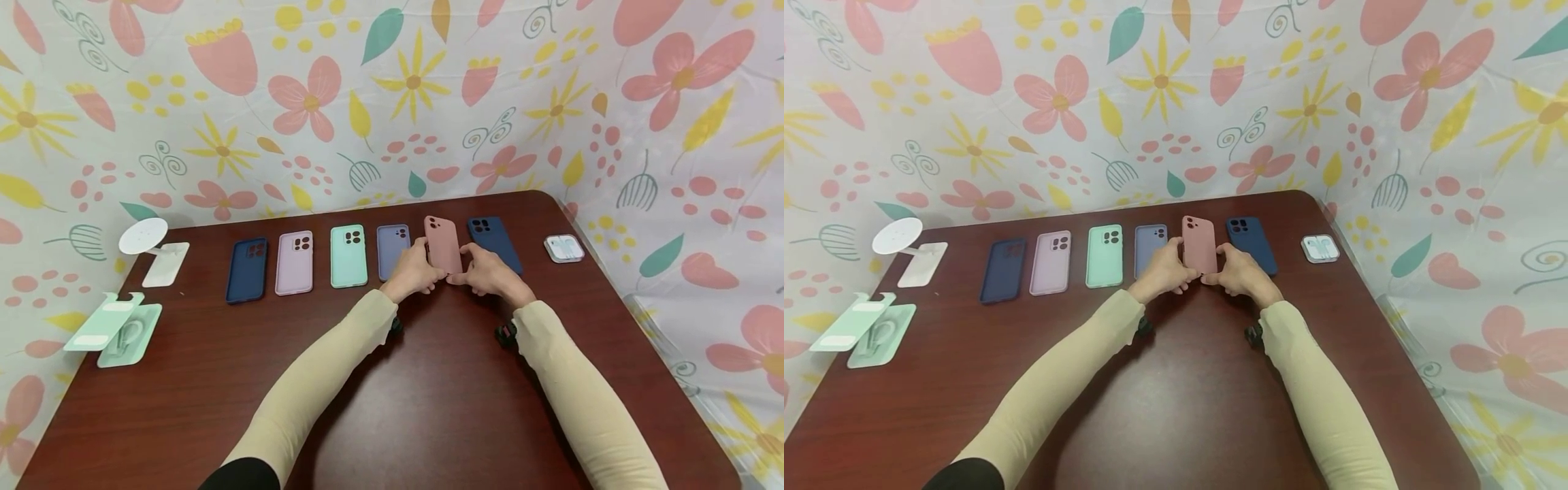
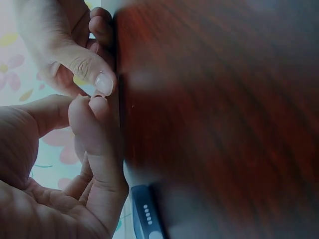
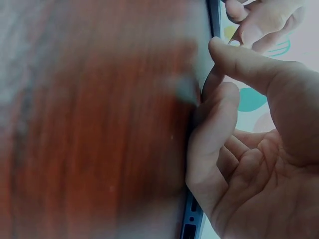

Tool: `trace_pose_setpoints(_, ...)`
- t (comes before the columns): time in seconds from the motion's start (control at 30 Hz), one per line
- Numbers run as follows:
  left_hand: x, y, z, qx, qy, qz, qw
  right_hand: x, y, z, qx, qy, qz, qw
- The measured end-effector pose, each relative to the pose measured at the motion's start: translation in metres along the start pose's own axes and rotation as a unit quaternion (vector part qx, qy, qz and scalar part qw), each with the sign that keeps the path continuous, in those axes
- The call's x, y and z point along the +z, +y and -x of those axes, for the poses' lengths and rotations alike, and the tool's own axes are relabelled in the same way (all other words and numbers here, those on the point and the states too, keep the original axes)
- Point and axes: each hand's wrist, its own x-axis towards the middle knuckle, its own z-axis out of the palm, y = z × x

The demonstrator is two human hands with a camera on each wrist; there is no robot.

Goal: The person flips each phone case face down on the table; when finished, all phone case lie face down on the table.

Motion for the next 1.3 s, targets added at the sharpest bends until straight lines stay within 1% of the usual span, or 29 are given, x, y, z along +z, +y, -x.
trace_pose_setpoints(0.03, 0.001, -0.001, -0.002, -0.006, -0.001, 0.001, 1.0000, 0.000, 0.000, 0.000, -0.001, 0.001, -0.001, 1.000)
trace_pose_setpoints(0.1, 0.005, -0.006, -0.008, -0.008, -0.007, 0.014, 0.9998, 0.000, 0.000, -0.001, -0.002, 0.003, -0.003, 1.000)
trace_pose_setpoints(0.23, 0.002, 0.007, 0.015, -0.003, -0.005, 0.031, 0.9995, 0.000, 0.000, -0.001, -0.004, 0.003, -0.006, 1.000)
trace_pose_setpoints(0.3, 0.004, 0.008, 0.017, -0.001, -0.004, 0.035, 0.9994, 0.000, 0.000, -0.001, -0.004, 0.004, -0.004, 1.000)
trace_pose_setpoints(0.33, 0.002, 0.012, 0.022, -0.005, -0.006, 0.037, 0.9993, 0.000, 0.000, -0.001, -0.004, 0.004, -0.003, 1.000)
trace_pose_setpoints(0.5, 0.012, -0.004, -0.004, -0.020, -0.020, 0.049, 0.9984, 0.000, 0.000, -0.001, -0.002, 0.006, -0.004, 1.000)
trace_pose_setpoints(0.53, 0.011, -0.004, -0.003, -0.021, -0.025, 0.053, 0.9981, 0.000, 0.000, -0.001, -0.002, 0.006, -0.004, 1.000)
trace_pose_setpoints(0.57, 0.013, -0.006, -0.007, -0.020, -0.025, 0.051, 0.9982, 0.000, 0.000, -0.001, -0.003, 0.006, -0.005, 1.000)
trace_pose_setpoints(0.7, 0.014, -0.005, -0.008, -0.029, -0.027, 0.044, 0.9983, 0.000, 0.000, -0.002, -0.007, 0.004, -0.008, 1.000)
trace_pose_setpoints(0.87, 0.013, 0.000, -0.004, -0.049, -0.031, 0.041, 0.9975, 0.000, 0.000, -0.002, -0.007, -0.002, 0.001, 1.000)
trace_pose_setpoints(0.97, 0.013, 0.000, -0.003, -0.051, -0.030, 0.039, 0.9975, 0.001, 0.000, -0.002, -0.007, -0.002, 0.006, 1.000)
trace_pose_setpoints(1.07, 0.012, 0.003, 0.003, -0.048, -0.029, 0.036, 0.9978, 0.001, 0.001, -0.003, -0.006, -0.001, 0.007, 1.000)
trace_pose_setpoints(1.2, 0.007, 0.014, 0.023, -0.035, -0.036, 0.043, 0.9978, 0.001, 0.001, -0.002, -0.004, -0.003, 0.016, 1.000)
trace_pose_setpoints(1.3, 0.003, 0.021, 0.038, -0.017, -0.038, 0.052, 0.9978, 0.000, -0.001, -0.001, -0.005, -0.003, 0.028, 1.000)
